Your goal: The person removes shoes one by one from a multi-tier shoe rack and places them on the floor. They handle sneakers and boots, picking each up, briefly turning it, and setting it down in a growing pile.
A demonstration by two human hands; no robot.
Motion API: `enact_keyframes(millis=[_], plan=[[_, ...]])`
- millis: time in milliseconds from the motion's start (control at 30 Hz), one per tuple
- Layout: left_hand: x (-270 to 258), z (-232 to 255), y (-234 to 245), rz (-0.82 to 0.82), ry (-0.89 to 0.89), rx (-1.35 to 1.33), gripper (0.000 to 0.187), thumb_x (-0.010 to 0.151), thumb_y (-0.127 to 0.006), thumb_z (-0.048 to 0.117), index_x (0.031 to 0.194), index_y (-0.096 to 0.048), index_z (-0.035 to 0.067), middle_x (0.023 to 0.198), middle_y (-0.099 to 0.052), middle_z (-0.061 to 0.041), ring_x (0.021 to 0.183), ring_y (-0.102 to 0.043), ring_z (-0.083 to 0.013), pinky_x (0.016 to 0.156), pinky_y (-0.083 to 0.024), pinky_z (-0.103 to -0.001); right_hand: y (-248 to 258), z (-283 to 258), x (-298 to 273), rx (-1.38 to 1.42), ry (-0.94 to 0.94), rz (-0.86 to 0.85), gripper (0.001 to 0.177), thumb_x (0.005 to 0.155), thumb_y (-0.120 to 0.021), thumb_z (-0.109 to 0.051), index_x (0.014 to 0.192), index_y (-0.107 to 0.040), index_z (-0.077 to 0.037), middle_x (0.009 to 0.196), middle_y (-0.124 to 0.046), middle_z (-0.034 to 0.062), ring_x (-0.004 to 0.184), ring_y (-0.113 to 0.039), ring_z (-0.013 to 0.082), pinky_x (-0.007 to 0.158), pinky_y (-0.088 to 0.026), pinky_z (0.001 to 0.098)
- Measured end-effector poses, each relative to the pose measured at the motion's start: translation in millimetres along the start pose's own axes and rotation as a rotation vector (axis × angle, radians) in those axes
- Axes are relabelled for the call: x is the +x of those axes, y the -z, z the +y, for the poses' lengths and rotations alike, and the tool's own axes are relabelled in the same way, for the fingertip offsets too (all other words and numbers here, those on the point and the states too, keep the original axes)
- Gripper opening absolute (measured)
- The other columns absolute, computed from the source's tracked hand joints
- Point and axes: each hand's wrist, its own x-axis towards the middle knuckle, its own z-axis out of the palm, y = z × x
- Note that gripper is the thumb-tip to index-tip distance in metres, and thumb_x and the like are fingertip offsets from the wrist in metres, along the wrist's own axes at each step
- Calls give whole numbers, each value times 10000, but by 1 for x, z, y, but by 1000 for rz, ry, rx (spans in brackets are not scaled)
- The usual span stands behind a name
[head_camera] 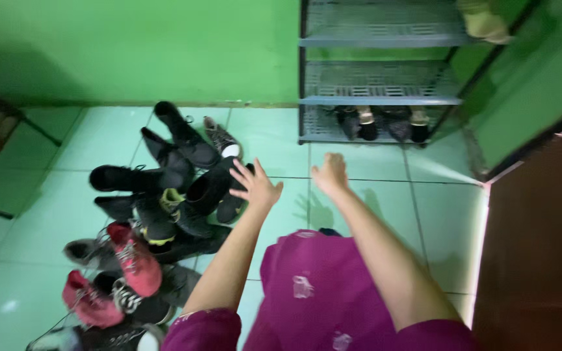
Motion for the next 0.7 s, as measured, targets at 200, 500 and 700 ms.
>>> enact_keyframes(millis=[200, 500, 700], plan=[[-16, 119, 26, -22, -135, -131, 1185, 763, -835, 475, 1638, -75, 227, 1660, 225, -246, 1532, 200, -489, 1086, -53, -842, 143, 70, -7, -125, -146, 62, 709, 828, -780, -305, 1385, -475, 11, 1467, -439, 254, 1348, -435, 435, 1059, -430, 527], [-41, 123, -18, -225, -155, 123, 1243, 769, -817, 461, 1652, 36, 267, 1653, 277, -246, 1521, 230, -497, 1095, -11, -828, 130, 204, -57, -227, -297, 139, 778, 790, -818, -264, 1385, -435, 59, 1414, -450, 303, 1289, -455, 456, 1076, -426, 512], [-40, 125, -8, -237, -195, 102, 1228, 782, -794, 501, 1639, 51, 263, 1650, 278, -245, 1521, 228, -495, 1083, 1, -841, 77, 212, -30, -107, -369, 66, 731, 812, -784, -241, 1390, -435, 40, 1378, -498, 249, 1284, -476, 419, 1080, -430, 505]])
